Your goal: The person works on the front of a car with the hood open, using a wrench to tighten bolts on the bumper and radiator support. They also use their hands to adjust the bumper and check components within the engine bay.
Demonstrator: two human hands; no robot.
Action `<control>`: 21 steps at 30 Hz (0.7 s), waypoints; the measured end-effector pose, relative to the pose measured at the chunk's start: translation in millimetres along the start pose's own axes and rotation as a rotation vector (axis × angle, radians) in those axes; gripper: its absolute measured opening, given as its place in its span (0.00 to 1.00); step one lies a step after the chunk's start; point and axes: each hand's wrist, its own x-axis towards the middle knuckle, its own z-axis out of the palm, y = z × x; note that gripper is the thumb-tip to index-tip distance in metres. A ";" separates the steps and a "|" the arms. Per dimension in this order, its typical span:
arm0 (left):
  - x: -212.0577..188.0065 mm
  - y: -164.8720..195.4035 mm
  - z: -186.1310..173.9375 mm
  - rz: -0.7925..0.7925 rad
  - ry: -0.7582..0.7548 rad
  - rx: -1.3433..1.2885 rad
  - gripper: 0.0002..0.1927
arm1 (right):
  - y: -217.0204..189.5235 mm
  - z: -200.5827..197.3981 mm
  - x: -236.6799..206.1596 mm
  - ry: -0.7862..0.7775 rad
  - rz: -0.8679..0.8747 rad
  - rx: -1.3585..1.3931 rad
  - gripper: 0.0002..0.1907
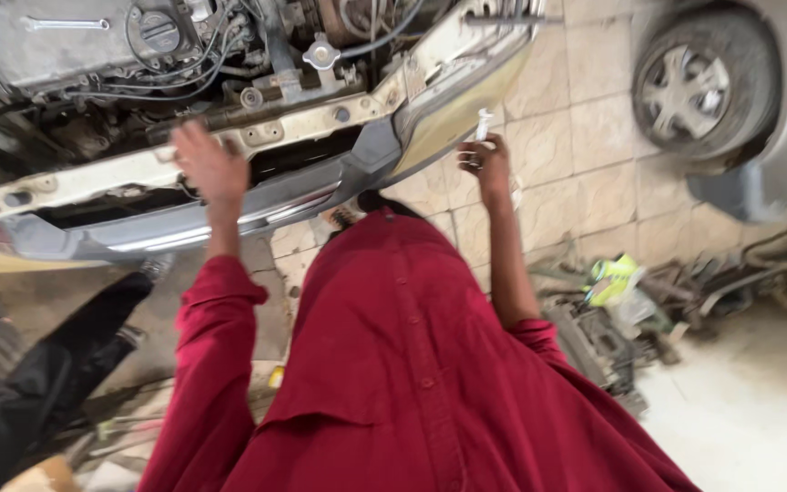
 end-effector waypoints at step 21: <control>70.7 262.3 89.1 0.248 -0.027 -0.022 0.23 | -189.5 -33.2 188.9 0.239 -0.454 0.154 0.10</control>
